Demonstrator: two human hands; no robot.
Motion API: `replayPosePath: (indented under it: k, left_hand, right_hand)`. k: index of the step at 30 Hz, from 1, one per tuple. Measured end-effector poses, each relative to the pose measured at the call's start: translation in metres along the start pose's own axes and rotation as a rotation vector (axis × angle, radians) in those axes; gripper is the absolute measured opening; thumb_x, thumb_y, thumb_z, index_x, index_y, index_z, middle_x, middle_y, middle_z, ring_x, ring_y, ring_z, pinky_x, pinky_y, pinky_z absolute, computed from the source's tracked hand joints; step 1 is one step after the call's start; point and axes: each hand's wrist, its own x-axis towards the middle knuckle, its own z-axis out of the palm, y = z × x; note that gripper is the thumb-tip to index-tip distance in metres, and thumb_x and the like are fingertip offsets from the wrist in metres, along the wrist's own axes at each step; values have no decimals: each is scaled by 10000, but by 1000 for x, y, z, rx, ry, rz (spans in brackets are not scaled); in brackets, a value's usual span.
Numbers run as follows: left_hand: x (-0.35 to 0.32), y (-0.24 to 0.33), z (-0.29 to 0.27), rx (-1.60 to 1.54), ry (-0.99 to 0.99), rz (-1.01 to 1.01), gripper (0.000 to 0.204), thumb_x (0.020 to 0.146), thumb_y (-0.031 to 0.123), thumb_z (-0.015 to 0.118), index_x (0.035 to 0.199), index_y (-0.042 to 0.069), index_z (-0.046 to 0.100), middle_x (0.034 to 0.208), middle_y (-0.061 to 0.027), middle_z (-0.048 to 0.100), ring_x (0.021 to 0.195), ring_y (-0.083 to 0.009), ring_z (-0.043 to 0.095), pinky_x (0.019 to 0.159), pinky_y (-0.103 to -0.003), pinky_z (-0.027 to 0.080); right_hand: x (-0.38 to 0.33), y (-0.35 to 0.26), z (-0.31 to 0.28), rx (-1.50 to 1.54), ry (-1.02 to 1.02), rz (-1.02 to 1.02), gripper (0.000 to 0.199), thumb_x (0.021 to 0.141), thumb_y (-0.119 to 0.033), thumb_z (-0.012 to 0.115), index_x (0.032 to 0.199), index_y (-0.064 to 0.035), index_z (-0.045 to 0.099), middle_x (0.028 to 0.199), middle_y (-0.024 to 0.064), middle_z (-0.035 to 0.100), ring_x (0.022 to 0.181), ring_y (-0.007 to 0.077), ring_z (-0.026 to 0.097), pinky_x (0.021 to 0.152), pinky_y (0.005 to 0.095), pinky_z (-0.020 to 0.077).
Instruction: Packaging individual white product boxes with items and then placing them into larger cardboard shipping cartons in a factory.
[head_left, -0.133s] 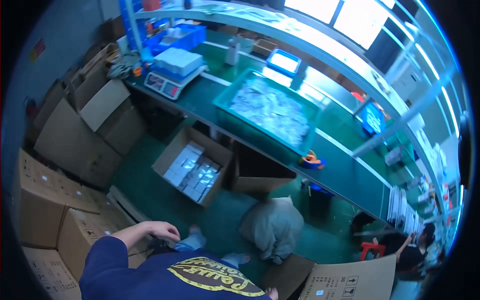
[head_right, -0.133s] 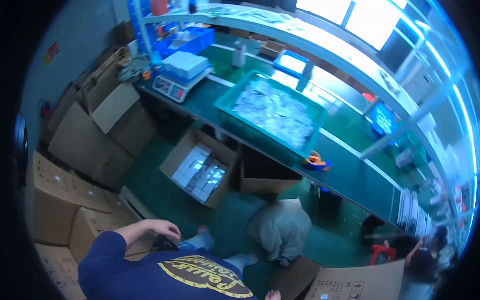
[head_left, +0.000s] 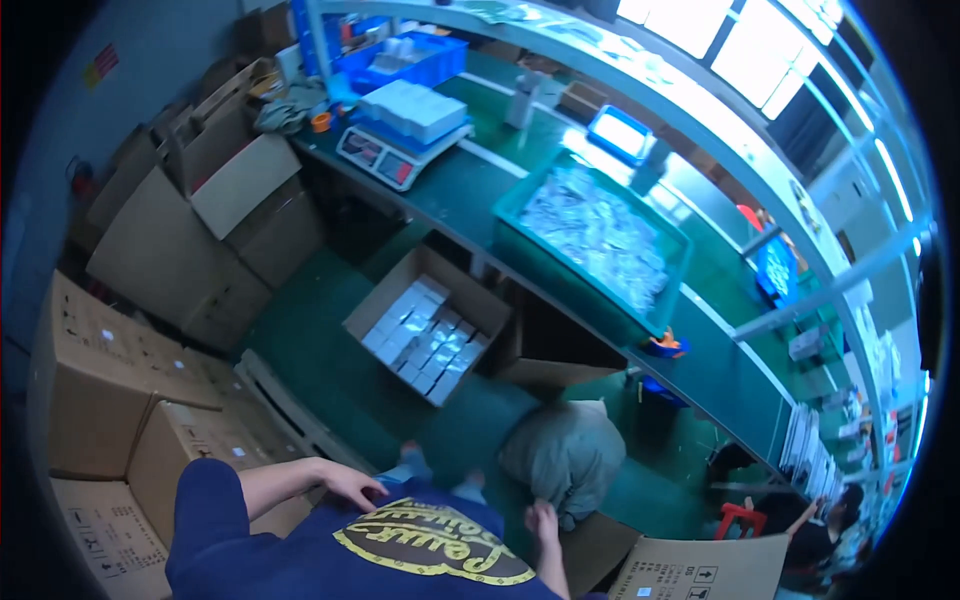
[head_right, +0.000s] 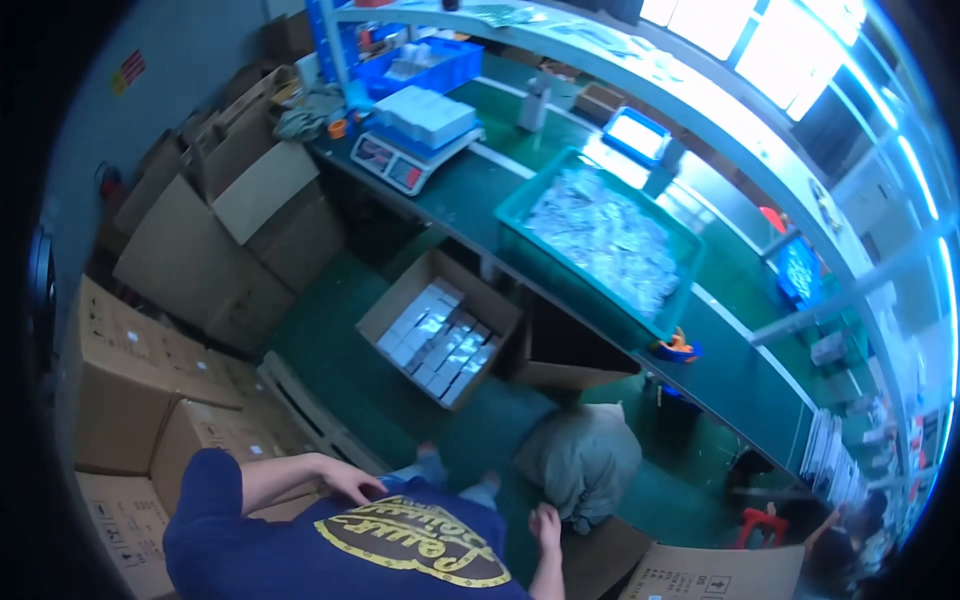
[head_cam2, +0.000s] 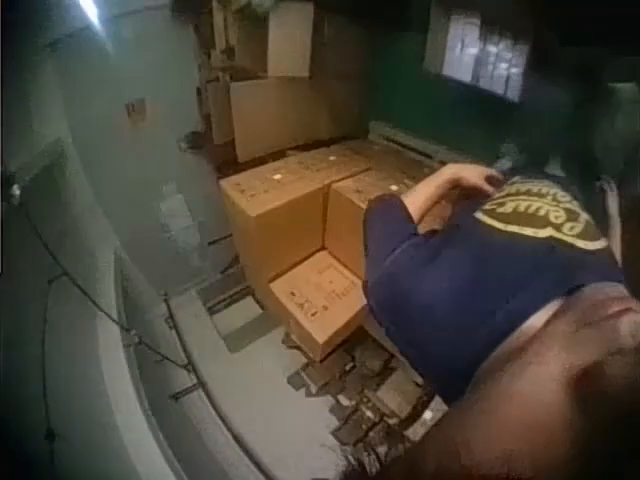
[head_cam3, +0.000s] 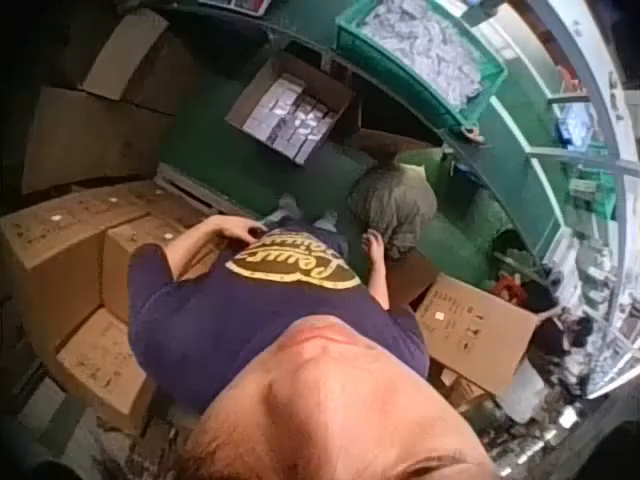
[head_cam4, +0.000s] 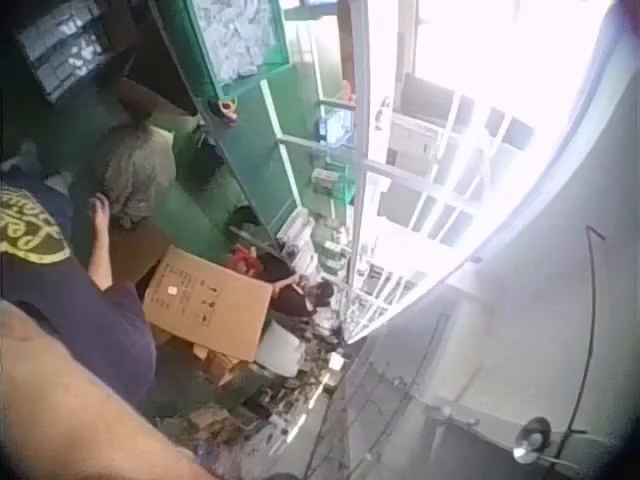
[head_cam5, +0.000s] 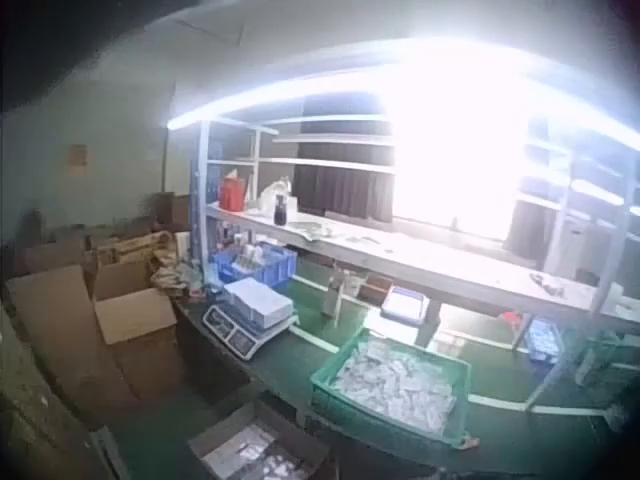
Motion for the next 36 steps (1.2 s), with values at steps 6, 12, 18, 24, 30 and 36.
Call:
replayPosePath:
  k: [6,12,18,24,30,36]
  left_hand:
    - [-55,-12,-13,-42,309,-99,665,775,411,665,1266,-10,508,1146,-223,622,1076,-330,597,909,-401,468]
    - [-101,-53,-13,-201,691,-91,482,782,351,625,1141,32,589,964,-257,661,938,-398,638,836,-445,499]
    - [-145,-134,-73,-133,777,-129,446,841,281,599,1196,15,545,1043,-280,638,1006,-427,604,861,-474,482]
    - [-256,-194,-186,-122,673,-106,470,805,271,634,1188,27,514,1018,-274,641,1002,-442,592,837,-480,480]
    - [-316,-260,-300,-102,301,-17,471,843,267,687,1196,7,513,1227,-142,624,1129,-299,591,924,-375,468]
    - [-315,-336,-434,-679,410,236,153,826,31,725,940,47,624,855,5,663,802,-69,619,773,-255,515]
  right_hand:
    - [-35,-209,245,-774,-981,225,404,895,-244,678,1224,-41,561,951,35,647,857,99,594,802,254,488]
    - [-17,-234,392,-1430,-1331,-137,614,779,-463,701,1215,-45,592,1036,140,638,976,263,619,910,342,485]
    - [-15,-223,518,-1555,-1186,-217,510,797,-425,564,1117,-30,607,1032,189,636,973,331,623,895,397,491]
    - [-30,-211,657,-1510,-1061,-388,364,882,-315,496,1019,5,602,980,206,618,950,389,605,847,478,482]
    - [4,-224,734,-1326,-1083,-58,395,910,-321,481,1178,-66,619,1050,202,655,1018,336,623,891,436,480]
    - [92,-159,704,-1288,-763,324,522,897,-325,608,1352,-102,481,1071,168,662,1051,310,617,905,407,474]
